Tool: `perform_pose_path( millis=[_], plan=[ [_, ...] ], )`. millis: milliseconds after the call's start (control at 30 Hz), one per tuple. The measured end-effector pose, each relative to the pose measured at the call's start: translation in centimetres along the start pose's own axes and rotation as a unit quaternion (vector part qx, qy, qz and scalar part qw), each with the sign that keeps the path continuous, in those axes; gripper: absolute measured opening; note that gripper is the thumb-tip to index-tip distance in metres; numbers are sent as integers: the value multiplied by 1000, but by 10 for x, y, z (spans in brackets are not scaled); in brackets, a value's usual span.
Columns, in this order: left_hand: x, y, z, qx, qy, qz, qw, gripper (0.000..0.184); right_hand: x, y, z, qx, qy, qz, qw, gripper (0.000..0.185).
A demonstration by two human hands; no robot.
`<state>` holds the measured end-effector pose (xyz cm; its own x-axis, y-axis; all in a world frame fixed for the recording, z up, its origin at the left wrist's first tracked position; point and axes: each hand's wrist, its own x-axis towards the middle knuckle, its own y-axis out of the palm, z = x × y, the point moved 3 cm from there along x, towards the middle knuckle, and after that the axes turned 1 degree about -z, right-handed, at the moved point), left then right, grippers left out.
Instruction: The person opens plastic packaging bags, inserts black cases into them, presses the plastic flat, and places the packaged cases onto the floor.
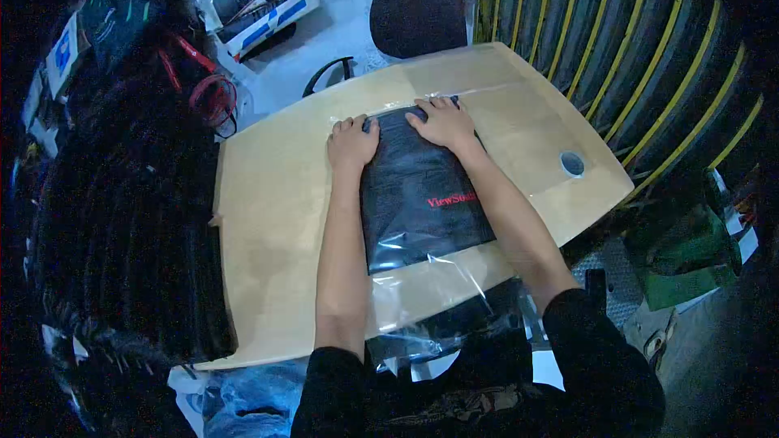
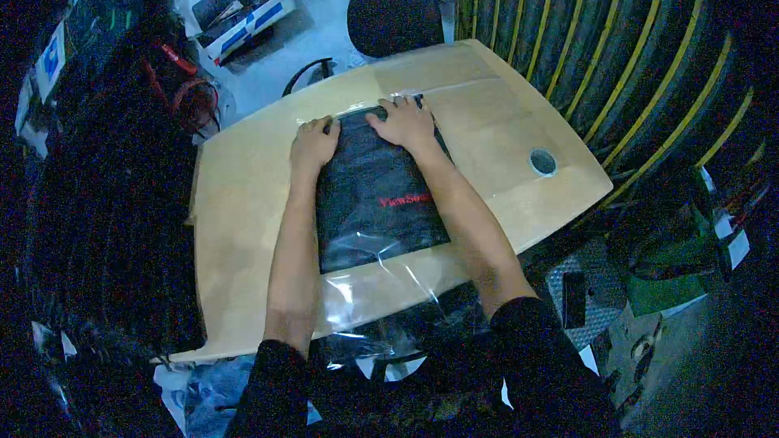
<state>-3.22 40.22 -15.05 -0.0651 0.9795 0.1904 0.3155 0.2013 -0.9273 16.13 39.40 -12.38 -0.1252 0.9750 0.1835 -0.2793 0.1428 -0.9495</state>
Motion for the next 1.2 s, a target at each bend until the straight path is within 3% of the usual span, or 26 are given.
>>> perform_pose_path(
  millis=[133,167,267,400,733,800,867,900,1000,1067,1133,1200],
  plan=[
    [0,-5,0,-32,14,-36,999,56,-11,-25,-5,191,25,-66,979,57],
    [-9,-18,-6,-31,28,-58,997,57,-13,-28,-7,112,-49,-175,977,52],
    [-78,-63,-31,-76,62,-83,992,61,-77,-62,-7,78,-96,-98,988,53],
    [-165,-50,-43,-16,94,-5,995,64,-165,-49,-11,-29,-71,-60,995,58],
    [-172,-25,-32,23,98,19,995,65,-179,-21,-22,-33,-67,-85,994,58],
    [-174,-28,-30,-5,111,0,994,64,-183,-28,-23,51,-67,-89,993,59],
    [-187,-41,-26,-87,82,-81,990,64,-187,-29,-37,179,-92,-122,972,58],
    [-205,-56,-30,-79,78,-70,991,64,-205,-40,-35,158,-79,-164,971,56],
    [-274,-50,-23,41,113,13,993,65,-272,-47,-19,45,-95,-84,991,54],
    [-300,-57,-13,25,150,-20,988,64,-304,-38,-16,34,-153,-84,984,54],
    [-325,-70,-15,-8,161,-18,987,58,-326,-48,-20,115,-140,-128,975,48],
    [-351,-86,-9,-108,126,-4,986,53,-351,-57,-24,260,-22,-140,955,43]
  ],
)
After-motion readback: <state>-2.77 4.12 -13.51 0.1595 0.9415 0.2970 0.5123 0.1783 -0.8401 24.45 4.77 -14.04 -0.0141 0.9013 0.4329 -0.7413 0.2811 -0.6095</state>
